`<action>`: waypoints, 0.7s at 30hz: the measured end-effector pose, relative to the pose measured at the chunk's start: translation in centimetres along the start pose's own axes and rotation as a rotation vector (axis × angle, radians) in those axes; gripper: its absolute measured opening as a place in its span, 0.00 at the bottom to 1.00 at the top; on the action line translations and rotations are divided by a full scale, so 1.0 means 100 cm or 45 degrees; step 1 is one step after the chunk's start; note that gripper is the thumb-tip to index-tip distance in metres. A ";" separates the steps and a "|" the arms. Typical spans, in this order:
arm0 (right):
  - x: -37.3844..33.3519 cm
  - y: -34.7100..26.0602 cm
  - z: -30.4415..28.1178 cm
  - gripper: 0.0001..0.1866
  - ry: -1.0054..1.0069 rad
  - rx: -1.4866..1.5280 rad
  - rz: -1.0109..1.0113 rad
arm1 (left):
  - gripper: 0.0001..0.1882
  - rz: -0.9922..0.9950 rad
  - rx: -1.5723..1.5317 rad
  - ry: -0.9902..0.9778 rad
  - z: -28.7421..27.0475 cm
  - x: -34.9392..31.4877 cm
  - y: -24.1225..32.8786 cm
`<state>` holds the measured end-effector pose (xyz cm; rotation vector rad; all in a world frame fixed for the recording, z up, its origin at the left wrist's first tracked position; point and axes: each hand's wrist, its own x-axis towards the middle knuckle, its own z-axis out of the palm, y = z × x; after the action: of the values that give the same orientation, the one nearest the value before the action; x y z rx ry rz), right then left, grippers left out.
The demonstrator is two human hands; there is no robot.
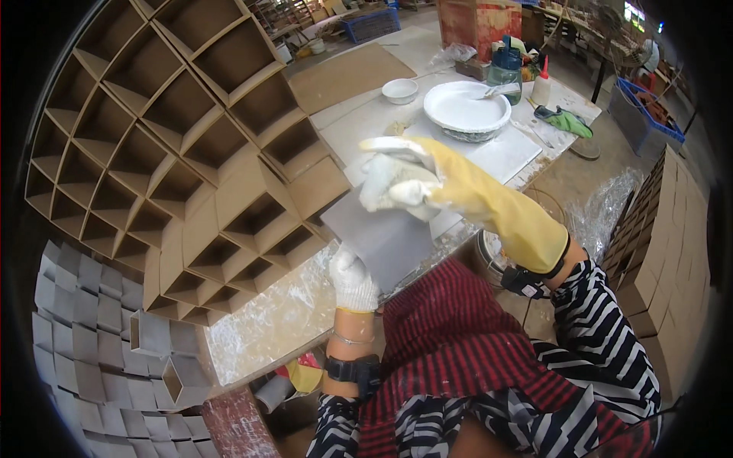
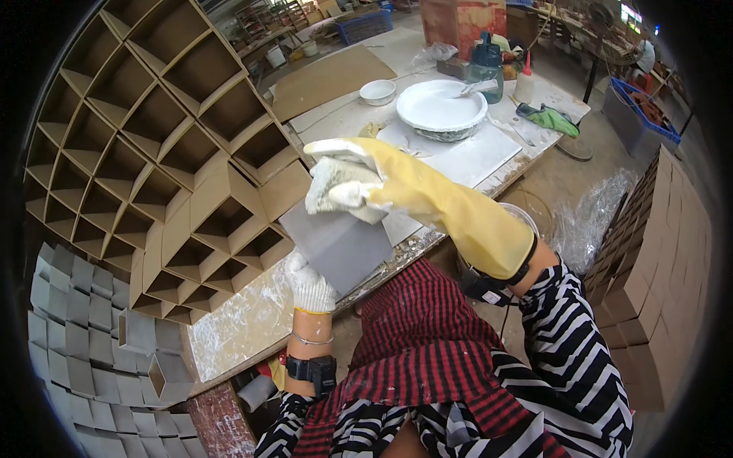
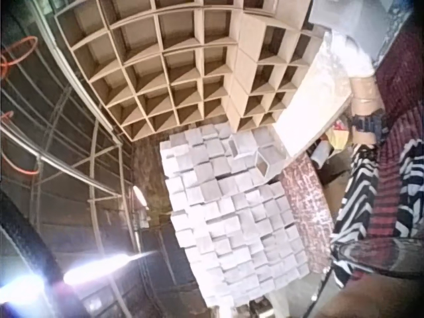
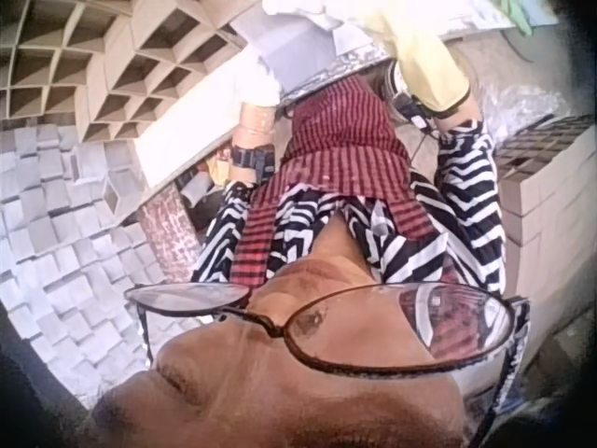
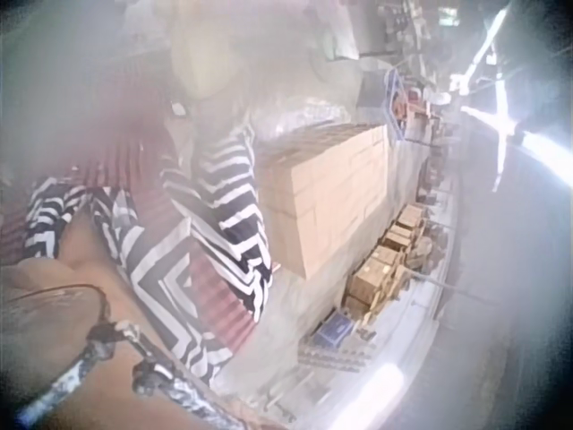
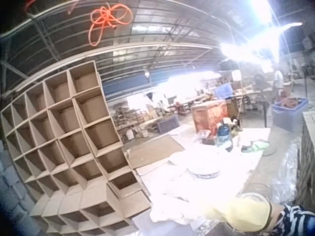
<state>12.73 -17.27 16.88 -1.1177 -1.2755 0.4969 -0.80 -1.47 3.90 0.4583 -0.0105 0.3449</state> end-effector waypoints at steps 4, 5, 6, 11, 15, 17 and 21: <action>-0.016 -0.027 0.014 0.33 -0.001 -0.417 0.268 | 0.24 -0.049 0.036 0.037 0.019 0.012 0.003; -0.015 -0.017 0.010 0.33 -0.015 -0.407 0.265 | 0.27 -0.181 0.031 0.002 0.025 0.011 0.006; -0.015 0.000 0.001 0.33 -0.136 -0.673 -0.009 | 0.29 -0.087 0.639 -0.221 0.030 0.012 0.003; 0.009 -0.032 0.005 0.27 0.001 -0.103 0.231 | 0.27 -0.012 0.315 -0.162 -0.020 0.007 -0.001; 0.032 -0.005 0.008 0.25 -0.109 -0.795 -0.616 | 0.26 -0.015 0.344 -0.071 -0.011 0.010 -0.009; 0.030 0.012 0.016 0.27 -0.198 -0.640 -0.637 | 0.26 -0.014 0.163 -0.206 -0.019 0.014 -0.012; -0.004 0.004 0.053 0.28 -0.387 -0.733 -0.730 | 0.26 0.122 0.994 -0.259 -0.127 0.036 -0.003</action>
<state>7.85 -15.42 15.83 -1.0878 -1.9977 -0.1568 1.79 5.01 -7.34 1.2684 -0.0979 0.3890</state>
